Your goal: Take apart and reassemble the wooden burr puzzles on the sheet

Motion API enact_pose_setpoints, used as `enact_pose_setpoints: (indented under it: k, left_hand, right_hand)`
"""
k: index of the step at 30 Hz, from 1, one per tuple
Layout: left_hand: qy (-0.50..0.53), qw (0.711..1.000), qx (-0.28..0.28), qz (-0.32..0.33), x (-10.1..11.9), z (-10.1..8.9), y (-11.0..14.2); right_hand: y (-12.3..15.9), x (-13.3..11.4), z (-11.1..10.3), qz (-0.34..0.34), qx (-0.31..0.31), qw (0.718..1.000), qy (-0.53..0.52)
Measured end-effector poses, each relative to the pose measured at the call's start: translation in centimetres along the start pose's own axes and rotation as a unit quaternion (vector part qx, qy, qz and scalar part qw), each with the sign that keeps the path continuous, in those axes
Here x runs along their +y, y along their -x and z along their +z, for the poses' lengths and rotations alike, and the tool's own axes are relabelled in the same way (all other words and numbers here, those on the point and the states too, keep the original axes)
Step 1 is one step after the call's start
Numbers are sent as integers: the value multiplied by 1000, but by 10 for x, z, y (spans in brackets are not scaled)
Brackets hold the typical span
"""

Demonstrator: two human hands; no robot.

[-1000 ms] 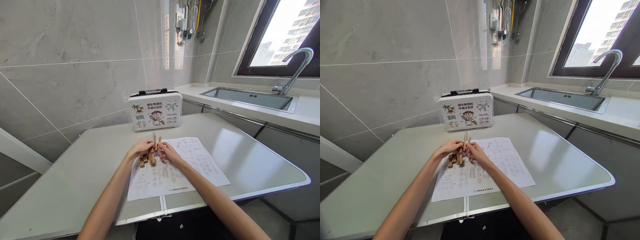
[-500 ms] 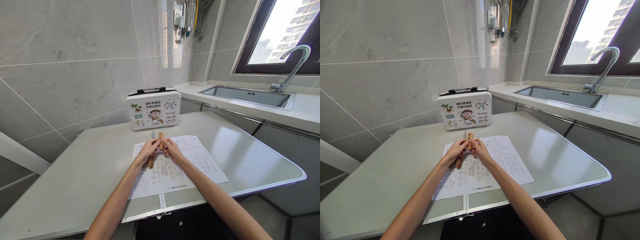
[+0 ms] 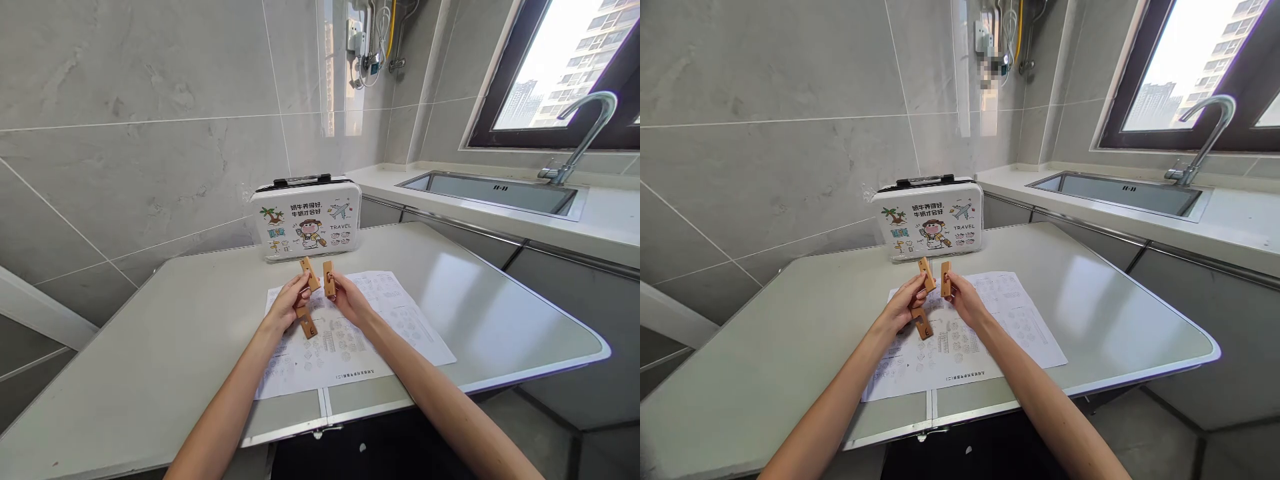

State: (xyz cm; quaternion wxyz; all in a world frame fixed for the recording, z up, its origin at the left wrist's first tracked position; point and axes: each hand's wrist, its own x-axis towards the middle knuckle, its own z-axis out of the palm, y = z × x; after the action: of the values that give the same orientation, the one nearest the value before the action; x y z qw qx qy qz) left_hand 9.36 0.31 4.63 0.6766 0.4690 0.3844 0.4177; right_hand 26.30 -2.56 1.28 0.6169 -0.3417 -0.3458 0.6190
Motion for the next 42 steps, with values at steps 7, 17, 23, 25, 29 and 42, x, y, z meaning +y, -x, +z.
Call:
enact_pose_setpoints:
  k: [7,17,23,25,29,42]
  left_hand:
    - [0,999,22,36,2,-3,1]
    - [78,996,9,44,5,0,2]
    - [205,977,38,37,12,-3,1]
    - [234,971,41,37,13,-4,2]
    - [263,962,48,50,12,-4,2]
    - [-119,949,185,225,-7,-15,-5]
  right_hand:
    - [0,0,-2,35,-58,997,-40]
    - [-1,1,0,30,-69,996,-57]
    - [6,4,8,45,-118,992,2]
    - [9,6,10,54,-143,985,81]
    - [16,7,11,60,-233,942,235]
    - [9,15,11,-6,-154,967,202]
